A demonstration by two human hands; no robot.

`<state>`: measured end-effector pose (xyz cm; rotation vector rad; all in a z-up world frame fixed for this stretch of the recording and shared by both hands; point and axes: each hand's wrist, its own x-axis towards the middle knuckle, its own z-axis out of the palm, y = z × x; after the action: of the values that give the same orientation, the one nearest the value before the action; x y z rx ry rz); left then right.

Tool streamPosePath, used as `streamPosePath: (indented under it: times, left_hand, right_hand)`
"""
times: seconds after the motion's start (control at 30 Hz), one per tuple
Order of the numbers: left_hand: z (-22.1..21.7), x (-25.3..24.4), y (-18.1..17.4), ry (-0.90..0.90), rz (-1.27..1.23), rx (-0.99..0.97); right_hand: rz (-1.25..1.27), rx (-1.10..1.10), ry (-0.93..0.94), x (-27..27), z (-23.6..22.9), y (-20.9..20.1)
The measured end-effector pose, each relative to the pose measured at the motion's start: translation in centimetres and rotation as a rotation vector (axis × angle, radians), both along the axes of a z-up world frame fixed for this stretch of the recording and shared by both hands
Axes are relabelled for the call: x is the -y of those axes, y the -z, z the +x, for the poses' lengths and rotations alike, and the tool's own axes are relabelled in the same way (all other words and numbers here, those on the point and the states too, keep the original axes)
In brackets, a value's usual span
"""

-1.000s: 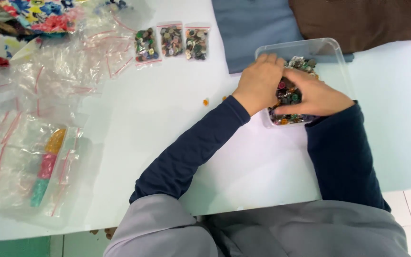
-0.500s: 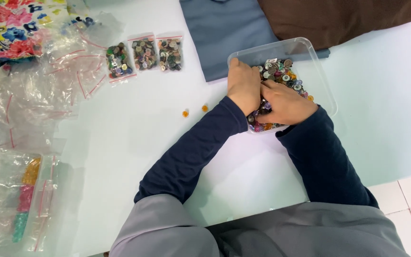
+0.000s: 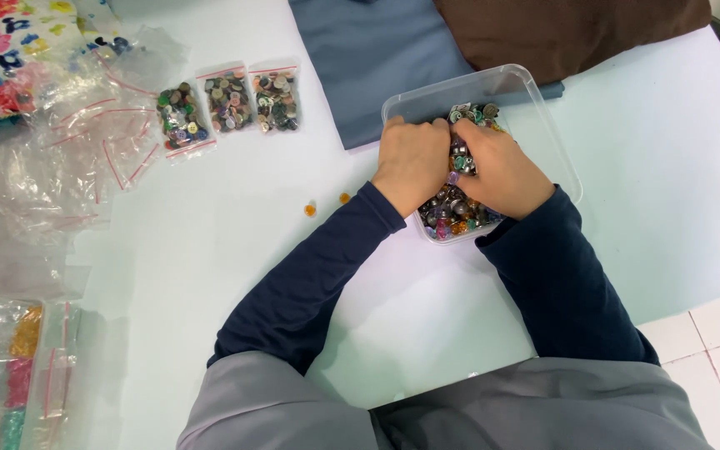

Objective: Sorting buttons from a large container into small plastic bags

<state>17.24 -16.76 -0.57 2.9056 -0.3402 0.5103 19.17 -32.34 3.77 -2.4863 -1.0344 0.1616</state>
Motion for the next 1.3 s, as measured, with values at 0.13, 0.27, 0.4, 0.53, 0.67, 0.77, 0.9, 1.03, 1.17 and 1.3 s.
streamPosePath:
  times: [0.13, 0.27, 0.4, 0.53, 0.67, 0.77, 0.9, 1.03, 1.17, 1.3]
  left_hand:
    - [0.3, -0.3, -0.3, -0.005, -0.092, -0.003]
    - [-0.6, -0.6, -2.4, 0.003, -0.11, 0.03]
    - [-1.0, -0.3, -2.1, -0.055, -0.087, 0.191]
    - [-0.8, 0.0, -1.7, -0.093, -0.081, 0.256]
    - [-0.9, -0.2, -2.8, -0.076, -0.171, 0.153]
    - [-1.3, -0.6, -3.4, -0.03, -0.241, 0.127]
    - [-1.7, -1.0, -4.0, 0.05, -0.33, 0.094]
    - [-1.3, -0.8, -3.2, 0.042, -0.334, 0.063]
    - [-1.3, -0.6, -3.2, 0.026, -0.326, 0.062]
    - [-1.5, -0.1, -2.7, -0.022, -0.247, 0.071]
  right_hand:
    - [0.039, 0.026, 0.039, 0.4, 0.2, 0.7]
    - [0.059, 0.05, 0.109, 0.1, -0.5, -0.7]
    - [0.042, 0.025, 0.145, -0.1, -0.7, -0.9]
    - [0.019, 0.016, 0.132, -0.2, -0.7, -1.0]
    - [0.108, -0.016, 0.128, 0.2, -0.3, -0.5]
    - [0.219, 0.029, 0.121, 0.0, -0.7, -1.7]
    - [0.339, 0.102, 0.108, 0.3, -0.7, -2.4]
    - [0.4, 0.067, 0.134, 0.3, -0.8, -2.3]
    - [0.456, -0.048, 0.133, 0.5, -0.8, -2.3]
    - [0.418, -0.028, 0.127, 0.4, -0.8, -1.8]
